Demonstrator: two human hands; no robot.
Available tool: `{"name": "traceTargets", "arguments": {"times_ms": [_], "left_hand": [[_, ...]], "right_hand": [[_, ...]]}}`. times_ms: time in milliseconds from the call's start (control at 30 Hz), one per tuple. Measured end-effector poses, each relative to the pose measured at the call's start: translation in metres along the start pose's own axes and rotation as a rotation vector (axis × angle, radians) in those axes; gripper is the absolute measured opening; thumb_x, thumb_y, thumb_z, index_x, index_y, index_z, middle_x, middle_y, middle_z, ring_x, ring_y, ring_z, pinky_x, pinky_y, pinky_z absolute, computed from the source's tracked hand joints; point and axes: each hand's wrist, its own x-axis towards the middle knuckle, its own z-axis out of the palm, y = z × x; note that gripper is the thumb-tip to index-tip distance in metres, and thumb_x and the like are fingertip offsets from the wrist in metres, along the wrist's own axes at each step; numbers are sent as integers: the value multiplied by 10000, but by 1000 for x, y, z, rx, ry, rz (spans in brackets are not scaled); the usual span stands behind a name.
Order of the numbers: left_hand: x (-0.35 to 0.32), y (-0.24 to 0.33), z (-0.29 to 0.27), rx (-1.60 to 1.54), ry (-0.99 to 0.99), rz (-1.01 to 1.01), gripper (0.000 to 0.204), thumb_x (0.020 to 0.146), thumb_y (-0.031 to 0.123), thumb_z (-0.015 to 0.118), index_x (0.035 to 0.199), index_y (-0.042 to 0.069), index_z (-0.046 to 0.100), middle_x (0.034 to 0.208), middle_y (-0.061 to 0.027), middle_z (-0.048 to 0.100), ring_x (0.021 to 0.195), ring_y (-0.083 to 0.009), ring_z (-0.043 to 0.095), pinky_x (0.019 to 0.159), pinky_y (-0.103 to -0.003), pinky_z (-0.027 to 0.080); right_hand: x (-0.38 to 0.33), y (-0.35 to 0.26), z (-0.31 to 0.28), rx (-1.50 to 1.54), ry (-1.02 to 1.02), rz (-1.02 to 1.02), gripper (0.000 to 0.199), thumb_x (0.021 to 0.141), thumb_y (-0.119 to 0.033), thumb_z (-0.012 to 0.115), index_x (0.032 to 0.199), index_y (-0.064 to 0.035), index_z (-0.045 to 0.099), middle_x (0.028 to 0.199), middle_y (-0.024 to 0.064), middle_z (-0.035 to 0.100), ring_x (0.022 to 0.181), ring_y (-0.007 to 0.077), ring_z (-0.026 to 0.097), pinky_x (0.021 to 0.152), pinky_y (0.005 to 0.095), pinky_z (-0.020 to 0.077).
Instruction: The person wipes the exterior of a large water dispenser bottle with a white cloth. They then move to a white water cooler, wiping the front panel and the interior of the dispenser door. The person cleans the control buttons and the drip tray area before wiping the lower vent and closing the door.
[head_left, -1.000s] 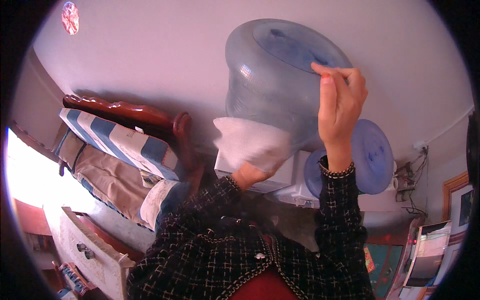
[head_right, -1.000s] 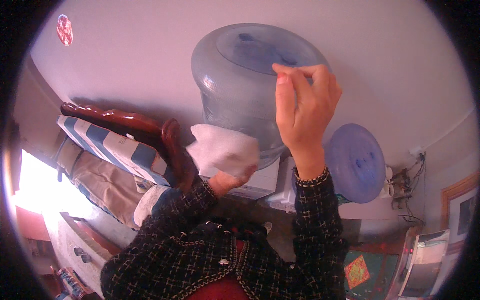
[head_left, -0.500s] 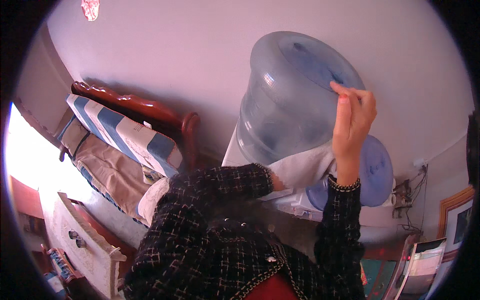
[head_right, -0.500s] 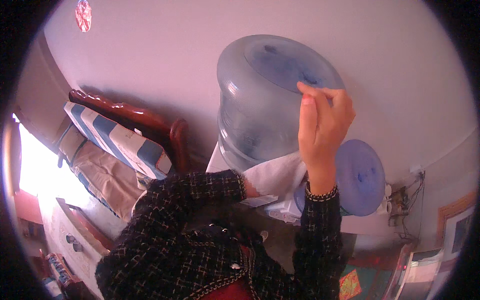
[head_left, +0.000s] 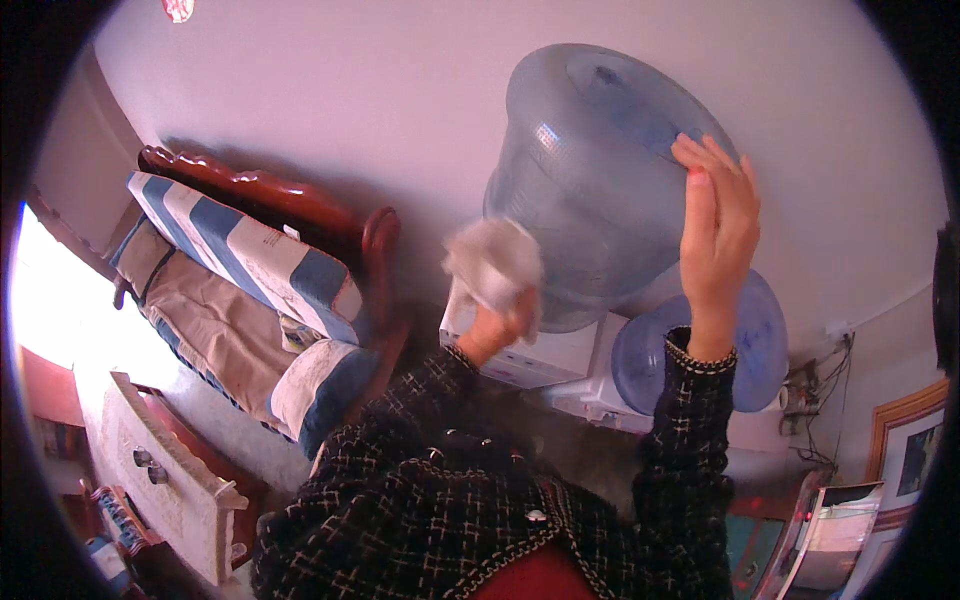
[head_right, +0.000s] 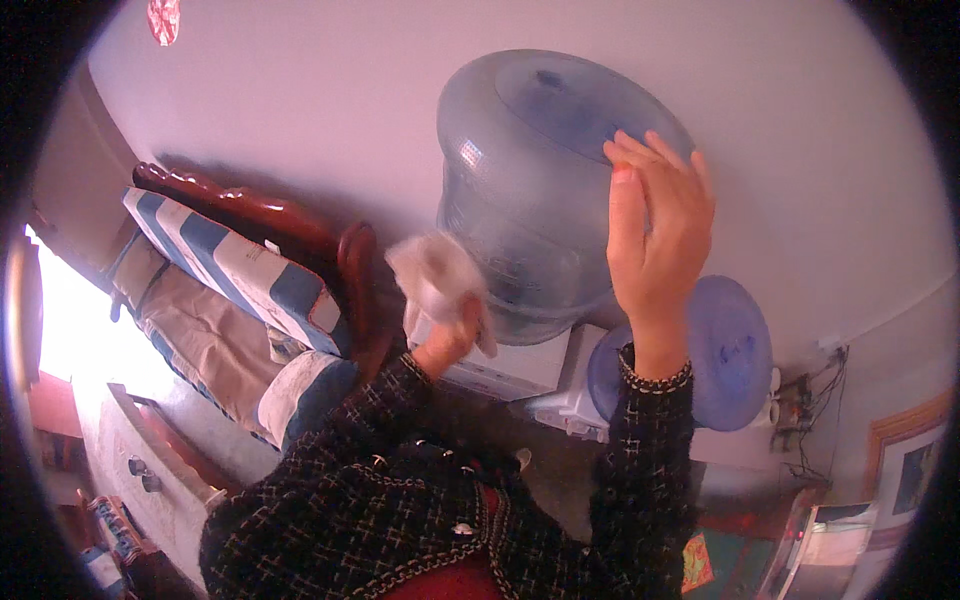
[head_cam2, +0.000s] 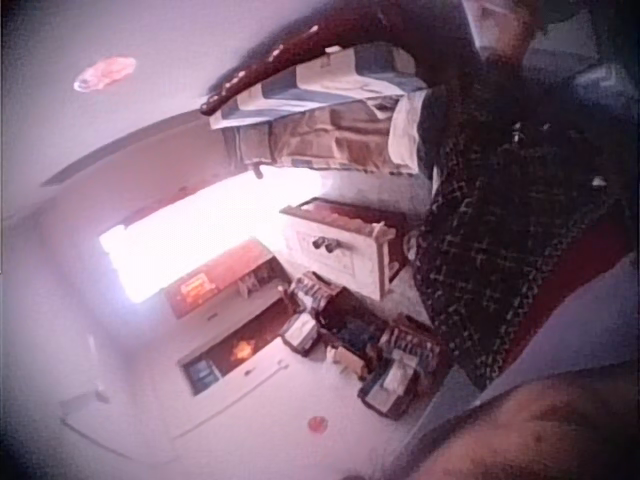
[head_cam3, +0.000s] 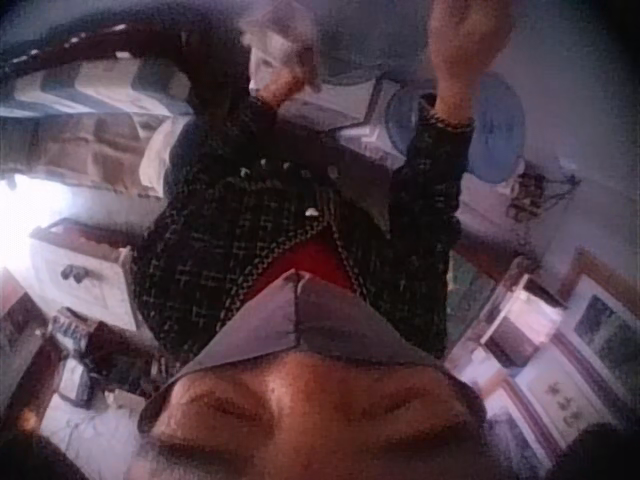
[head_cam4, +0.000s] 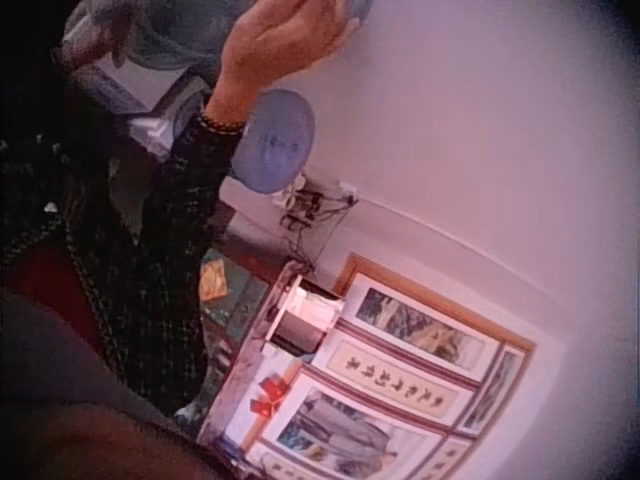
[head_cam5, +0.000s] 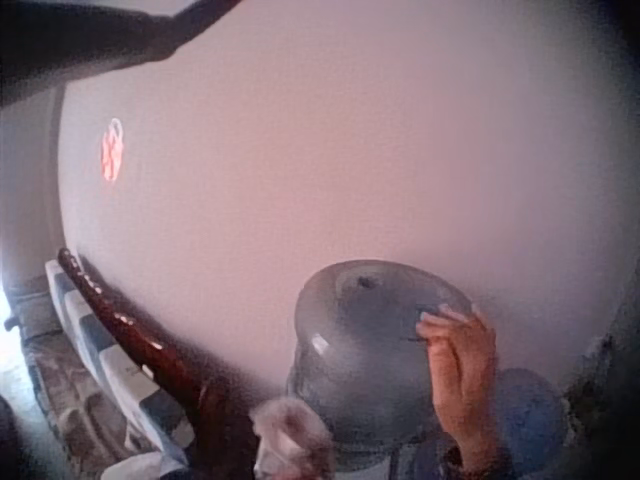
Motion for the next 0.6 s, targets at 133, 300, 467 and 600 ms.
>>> {"name": "traceTargets", "arguments": {"times_ms": [133,300,467,600], "left_hand": [[58,-14,-10,-671,201,-435,736,1017,534,234,1436,-65,323,1458,-186,376,1347,-236,347,1113,-325,256],[79,-55,-30,-801,106,-632,755,983,594,315,1427,-13,380,1396,-133,473,1271,-218,442,1072,-317,322],[97,-59,-32,-614,4,-790,755,990,579,294,1392,-48,418,1341,-171,519,1226,-232,491,1039,-304,365],[83,-59,-21,-803,113,-684,754,993,575,291,1394,-52,411,1341,-172,519,1219,-233,497,1038,-317,372]], "right_hand": [[-2,6,-3,37,14,17,189,919,-128,523,942,-45,691,995,99,708,982,287,647,965,412,423],[1,-5,8,135,71,85,172,905,-114,536,912,-43,693,973,91,710,950,279,652,900,377,456],[0,1,8,80,95,64,165,892,-116,547,890,-51,699,943,81,714,923,268,653,882,363,452],[-1,1,7,98,107,49,172,892,-116,544,896,-53,704,927,78,716,905,259,652,871,353,449]]}}
